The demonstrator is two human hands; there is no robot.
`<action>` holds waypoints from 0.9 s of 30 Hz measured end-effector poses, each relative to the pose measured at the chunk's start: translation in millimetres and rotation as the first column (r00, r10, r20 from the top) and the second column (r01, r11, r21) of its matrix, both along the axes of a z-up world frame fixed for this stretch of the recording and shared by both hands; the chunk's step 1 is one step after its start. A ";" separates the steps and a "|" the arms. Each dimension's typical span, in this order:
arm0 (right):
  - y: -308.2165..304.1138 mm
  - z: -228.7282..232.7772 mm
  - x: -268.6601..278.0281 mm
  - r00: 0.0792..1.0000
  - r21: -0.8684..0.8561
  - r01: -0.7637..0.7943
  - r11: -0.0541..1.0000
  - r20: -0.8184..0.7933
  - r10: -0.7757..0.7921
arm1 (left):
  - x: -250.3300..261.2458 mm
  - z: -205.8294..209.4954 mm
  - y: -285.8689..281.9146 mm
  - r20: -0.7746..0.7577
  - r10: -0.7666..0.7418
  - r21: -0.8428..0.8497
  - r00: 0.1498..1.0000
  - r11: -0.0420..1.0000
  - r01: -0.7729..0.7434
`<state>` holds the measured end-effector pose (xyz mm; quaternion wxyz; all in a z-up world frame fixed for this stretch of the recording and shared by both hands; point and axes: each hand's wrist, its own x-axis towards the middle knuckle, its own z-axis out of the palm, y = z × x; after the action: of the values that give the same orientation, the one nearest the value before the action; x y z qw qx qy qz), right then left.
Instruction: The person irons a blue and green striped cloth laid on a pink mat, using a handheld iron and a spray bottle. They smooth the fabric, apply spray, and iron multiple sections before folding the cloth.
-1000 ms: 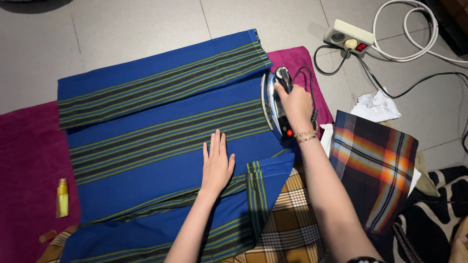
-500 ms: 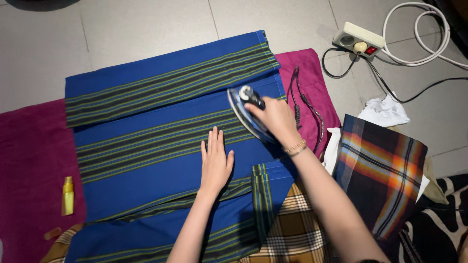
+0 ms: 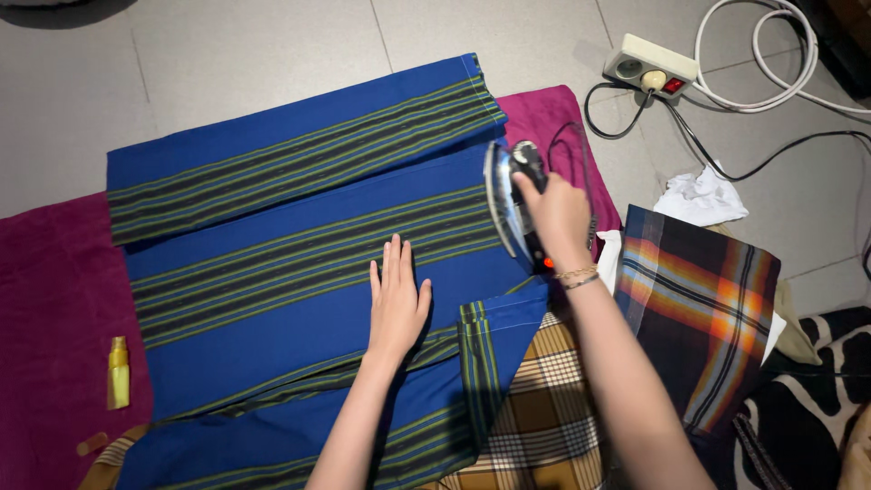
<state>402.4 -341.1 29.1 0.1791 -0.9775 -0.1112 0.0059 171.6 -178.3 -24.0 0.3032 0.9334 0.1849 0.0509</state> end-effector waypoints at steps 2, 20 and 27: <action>-17.3 2.6 8.4 0.998 -0.023 0.054 0.998 0.014 -0.054 | 3.7 0.3 -4.0 0.005 -0.015 0.003 1.000 1.000 0.015; -44.6 -18.2 90.4 0.986 0.706 0.004 0.709 0.116 -0.122 | 22.2 20.6 -5.4 0.081 -0.042 -0.029 0.996 0.999 0.044; -30.1 -53.2 79.5 0.990 0.873 -0.129 0.471 0.136 0.020 | 26.3 27.8 -10.1 0.092 -0.063 -0.060 0.994 0.996 0.069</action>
<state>481.9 -371.1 -24.1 0.6480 -0.7404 -0.1505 -0.0963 197.9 -188.4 3.9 0.3419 0.9258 0.1415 0.0772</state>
